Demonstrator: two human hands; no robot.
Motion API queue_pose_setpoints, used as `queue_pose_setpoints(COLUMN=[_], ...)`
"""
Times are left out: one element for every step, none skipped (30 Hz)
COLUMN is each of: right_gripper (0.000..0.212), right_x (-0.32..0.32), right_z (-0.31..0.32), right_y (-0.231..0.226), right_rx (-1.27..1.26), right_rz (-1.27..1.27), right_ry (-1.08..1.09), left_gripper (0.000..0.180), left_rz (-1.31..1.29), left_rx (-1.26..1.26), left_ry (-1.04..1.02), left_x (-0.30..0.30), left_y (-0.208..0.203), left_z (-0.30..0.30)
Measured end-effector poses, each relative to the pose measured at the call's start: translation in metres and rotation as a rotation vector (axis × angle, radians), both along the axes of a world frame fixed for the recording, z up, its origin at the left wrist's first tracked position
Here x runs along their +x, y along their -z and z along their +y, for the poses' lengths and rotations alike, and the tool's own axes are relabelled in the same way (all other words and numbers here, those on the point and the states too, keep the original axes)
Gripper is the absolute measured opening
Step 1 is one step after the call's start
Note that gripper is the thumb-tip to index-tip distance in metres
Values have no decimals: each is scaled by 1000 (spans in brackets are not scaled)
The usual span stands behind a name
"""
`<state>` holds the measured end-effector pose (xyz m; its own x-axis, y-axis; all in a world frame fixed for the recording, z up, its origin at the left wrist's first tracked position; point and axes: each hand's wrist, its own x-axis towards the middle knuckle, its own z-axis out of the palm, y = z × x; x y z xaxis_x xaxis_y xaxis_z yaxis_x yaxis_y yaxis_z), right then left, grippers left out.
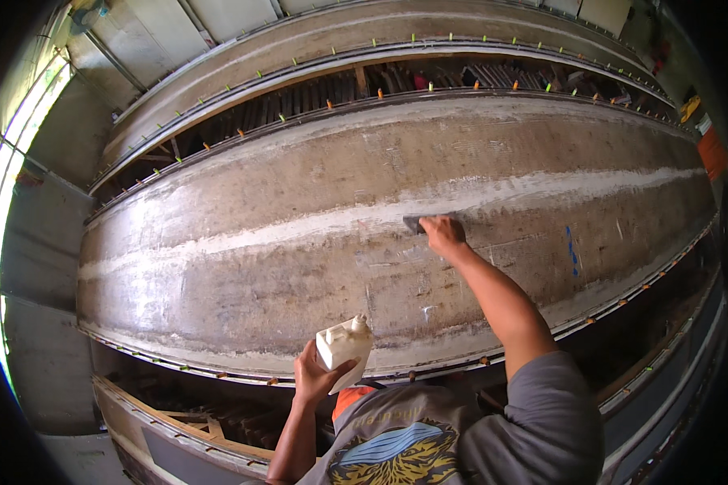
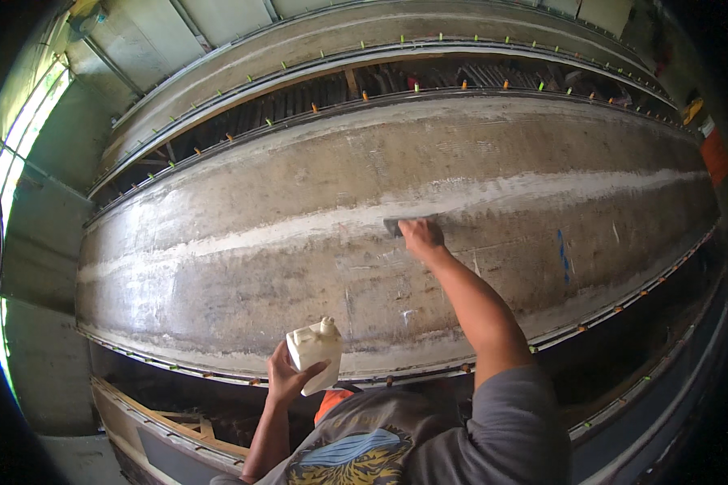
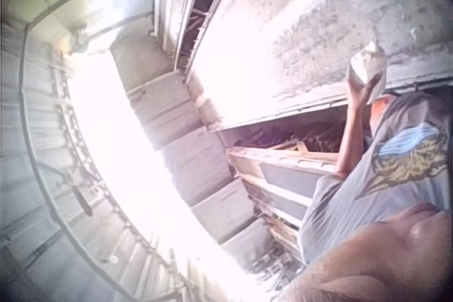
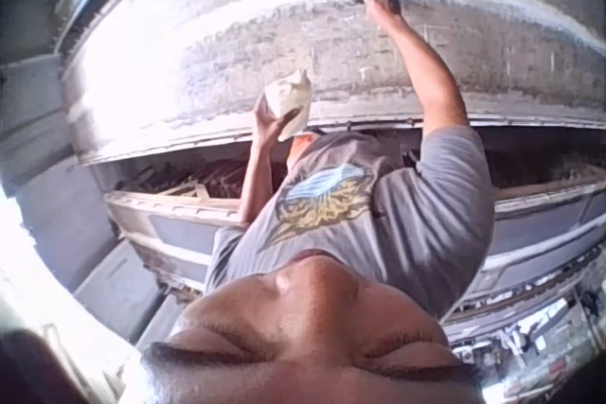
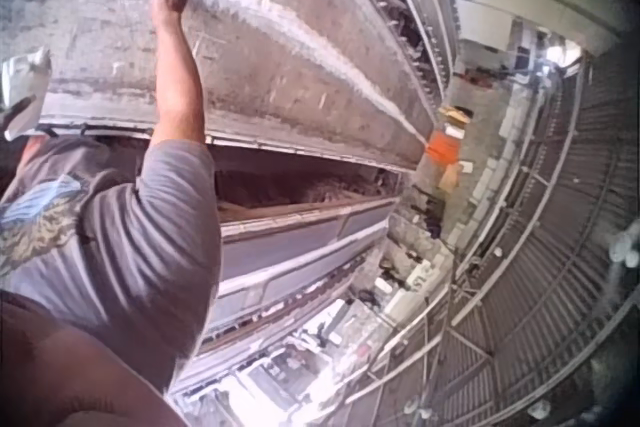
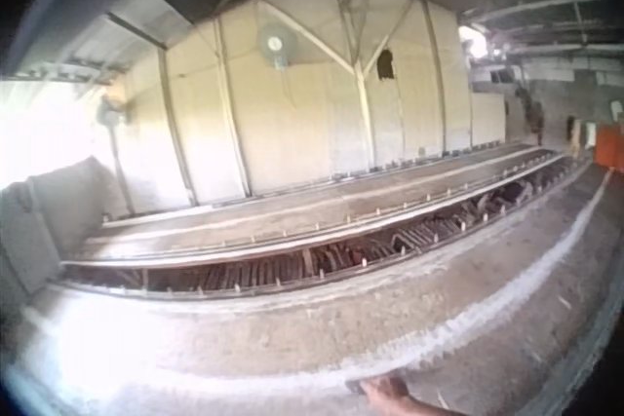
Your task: The person applies a white adhesive from a plastic bottle onto the surface of a large wooden boat hull. They use a small rectangular tool to spread the substance evenly along the seams and surface of the wood.
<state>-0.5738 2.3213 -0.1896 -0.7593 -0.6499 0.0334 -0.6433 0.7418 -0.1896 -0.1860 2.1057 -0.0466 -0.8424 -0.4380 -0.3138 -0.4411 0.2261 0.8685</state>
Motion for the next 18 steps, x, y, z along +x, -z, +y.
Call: queue_pose_setpoints(right_gripper=[24, 39, 42, 46, 47, 48, 49, 48, 47, 46, 44, 47, 47, 50, 51, 50, 36, 35], right_x=[19, 29, 41, 49, 51, 51, 51, 50, 48, 47, 53, 69, 93, 125, 154, 155, 163, 144], right_z=[12, 32, 45, 53, 55, 56, 60, 61, 57, 52, 33, 1, -34, -76, -110, -133, -141, -142], right_y=[5, 23, 23, 13, -4, -22, -33, -27, -8, 12, 38, 53, 71, 58, 33, 84, -49, -55], right_rx=[-154, -141, -122, -103, -48, 8, 66, 84, 104, 122, 176, 220, 202, 161, 233, -20, -82, -163], right_rz=[10, 63, 20, -21, -107, -193, -276, -169, -62, 45, 243, 297, 373, 247, 175, 85, -272, -349], right_ry=[-72, -143, -180, -217, -148, -80, -2, 65, 130, 201, 208, 203, 191, 87, -16, -82, -98, 38], left_gripper=[67, 67, 67, 67, 66, 66, 66, 66, 66, 65, 64, 63, 63, 64, 64, 63, 63, 63], left_rz=[0, 4, 8, 18, 23, 29, 41, 54, 67, 85, 103, 116, 128, 136, 143, 155, 163, 175], left_rx=[23, 50, 74, 48, 20, -9, 19, 47, 75, 82, 88, 89, 99, 105, 118, 106, 77, 59], left_ry=[-11, -9, -24, -16, -5, 4, 5, 4, 0, -3, -5, -15, -20, -48, -58, -17, -92, -81], left_x=[-1, -4, -4, -5, -6, -6, -9, -12, -14, -16, -18, -19, -23, -22, -24, -32, -14, -14], left_y=[0, 0, 1, 4, 7, 8, 5, 0, -3, -3, -4, -4, -10, -18, -24, -33, -30, -37], left_z=[0, 0, 1, 2, 0, -1, 0, 1, 2, 3, 3, 2, 3, 3, 5, 6, -2, -2])
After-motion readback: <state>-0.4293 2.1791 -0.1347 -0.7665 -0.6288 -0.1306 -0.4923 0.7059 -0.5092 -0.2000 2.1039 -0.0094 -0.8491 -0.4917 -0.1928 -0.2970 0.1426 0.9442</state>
